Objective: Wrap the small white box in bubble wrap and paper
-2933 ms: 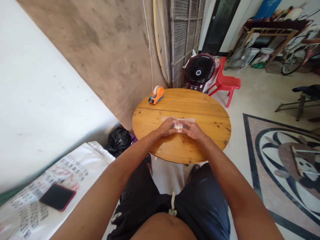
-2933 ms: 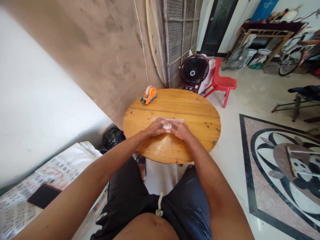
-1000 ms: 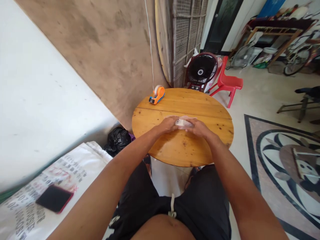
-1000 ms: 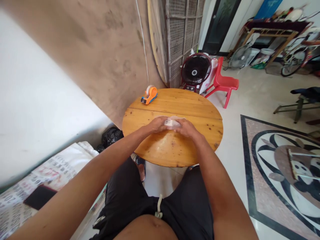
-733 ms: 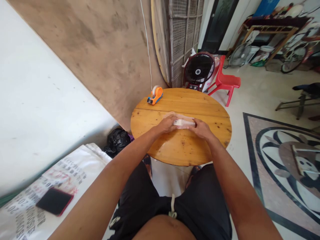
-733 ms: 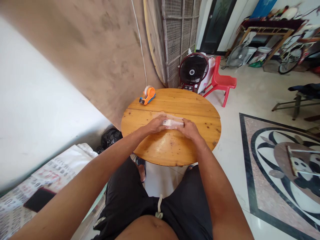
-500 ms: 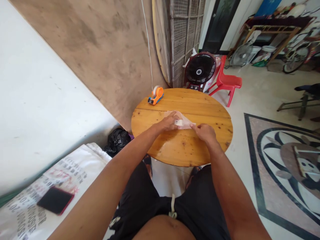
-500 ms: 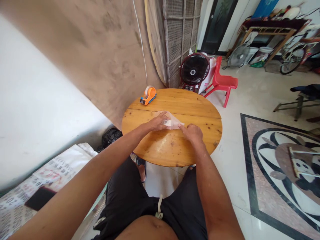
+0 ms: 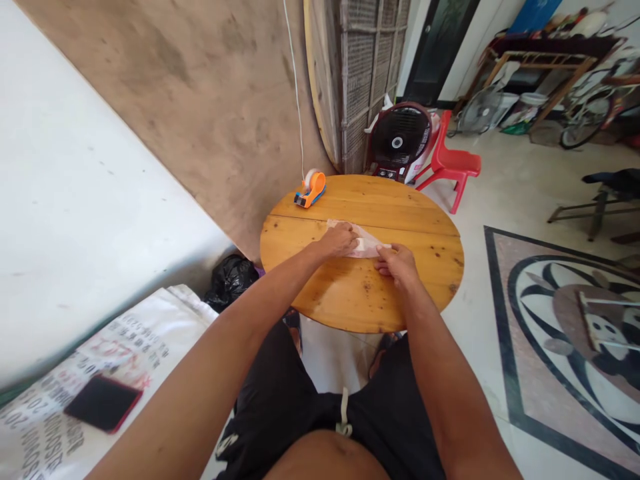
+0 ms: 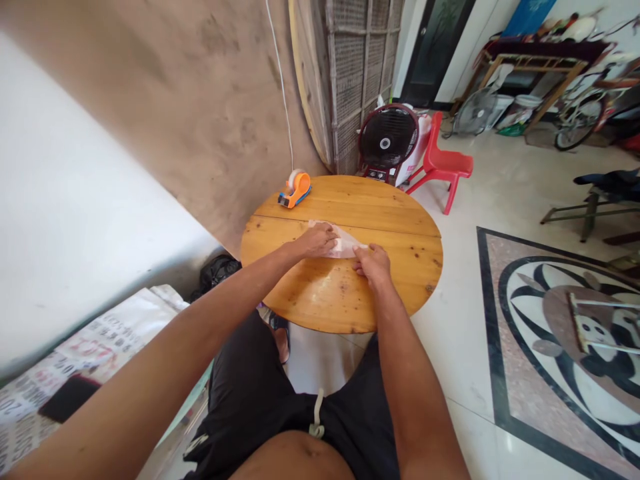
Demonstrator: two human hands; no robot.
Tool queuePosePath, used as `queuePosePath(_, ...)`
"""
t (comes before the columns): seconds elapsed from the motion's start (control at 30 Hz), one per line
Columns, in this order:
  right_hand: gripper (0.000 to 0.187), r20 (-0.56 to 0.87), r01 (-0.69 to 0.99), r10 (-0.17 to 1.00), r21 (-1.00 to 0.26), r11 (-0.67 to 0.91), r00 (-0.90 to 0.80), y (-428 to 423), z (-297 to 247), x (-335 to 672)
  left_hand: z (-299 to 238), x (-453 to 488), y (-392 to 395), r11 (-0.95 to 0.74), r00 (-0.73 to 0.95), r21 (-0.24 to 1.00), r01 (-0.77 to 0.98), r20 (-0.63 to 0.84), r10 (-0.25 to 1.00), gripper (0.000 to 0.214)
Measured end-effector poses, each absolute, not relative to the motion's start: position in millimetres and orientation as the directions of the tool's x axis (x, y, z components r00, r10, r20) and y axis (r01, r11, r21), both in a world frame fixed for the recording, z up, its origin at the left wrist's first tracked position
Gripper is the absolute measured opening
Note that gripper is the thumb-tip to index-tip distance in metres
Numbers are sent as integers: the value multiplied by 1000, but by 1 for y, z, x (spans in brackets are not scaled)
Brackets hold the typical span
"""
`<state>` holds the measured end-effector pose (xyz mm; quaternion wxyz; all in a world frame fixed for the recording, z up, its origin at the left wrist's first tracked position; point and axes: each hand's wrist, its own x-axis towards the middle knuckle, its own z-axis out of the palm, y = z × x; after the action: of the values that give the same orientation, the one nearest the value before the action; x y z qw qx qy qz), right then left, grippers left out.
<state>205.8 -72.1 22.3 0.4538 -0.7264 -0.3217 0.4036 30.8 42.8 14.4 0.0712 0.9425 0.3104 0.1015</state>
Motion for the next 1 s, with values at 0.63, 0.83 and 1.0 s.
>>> queuePosePath(0.63,77,-303,45,780,-920,-389,547,-80,17,207,17,59,53,-777,835,318,543,-106,540,60)
queuePosePath(0.83,79,-242,225,771,-867,-444,589,-50,14,211,19,56,53,-769,840,352,534,-112,531,62)
queuePosePath(1.0,75,-263,174,776,-886,-429,573,-64,15,207,24,60,59,-793,852,314,522,-149,502,65)
